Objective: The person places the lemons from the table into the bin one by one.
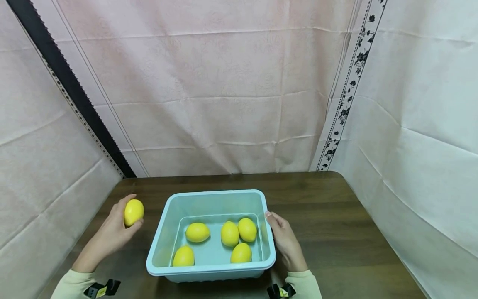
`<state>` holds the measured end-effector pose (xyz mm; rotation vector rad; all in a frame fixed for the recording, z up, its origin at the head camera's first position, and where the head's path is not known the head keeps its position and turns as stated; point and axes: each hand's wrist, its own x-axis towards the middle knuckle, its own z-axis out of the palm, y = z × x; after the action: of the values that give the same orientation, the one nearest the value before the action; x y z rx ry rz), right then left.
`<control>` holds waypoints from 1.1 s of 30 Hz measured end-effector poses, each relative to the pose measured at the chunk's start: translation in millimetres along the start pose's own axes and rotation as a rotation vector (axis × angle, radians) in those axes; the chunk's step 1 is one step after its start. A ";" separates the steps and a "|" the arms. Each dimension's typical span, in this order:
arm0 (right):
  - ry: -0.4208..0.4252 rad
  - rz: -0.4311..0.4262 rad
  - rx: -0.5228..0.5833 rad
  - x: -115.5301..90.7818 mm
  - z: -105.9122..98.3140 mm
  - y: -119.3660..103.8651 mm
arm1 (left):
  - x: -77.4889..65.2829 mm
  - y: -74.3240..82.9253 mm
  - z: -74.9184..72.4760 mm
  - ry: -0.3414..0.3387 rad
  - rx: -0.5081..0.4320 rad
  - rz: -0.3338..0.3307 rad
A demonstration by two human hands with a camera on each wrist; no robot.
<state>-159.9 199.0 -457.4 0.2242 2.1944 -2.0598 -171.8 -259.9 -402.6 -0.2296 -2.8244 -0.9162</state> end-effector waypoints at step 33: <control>-0.034 -0.016 0.043 0.7 -1.0 -0.3 | -5.9 44.4 -1.9 0.061 -0.094 -0.022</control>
<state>-160.6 199.9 -457.2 0.1746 2.1410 -2.1052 -157.2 -226.0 -377.1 -0.1792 -2.7369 -1.0433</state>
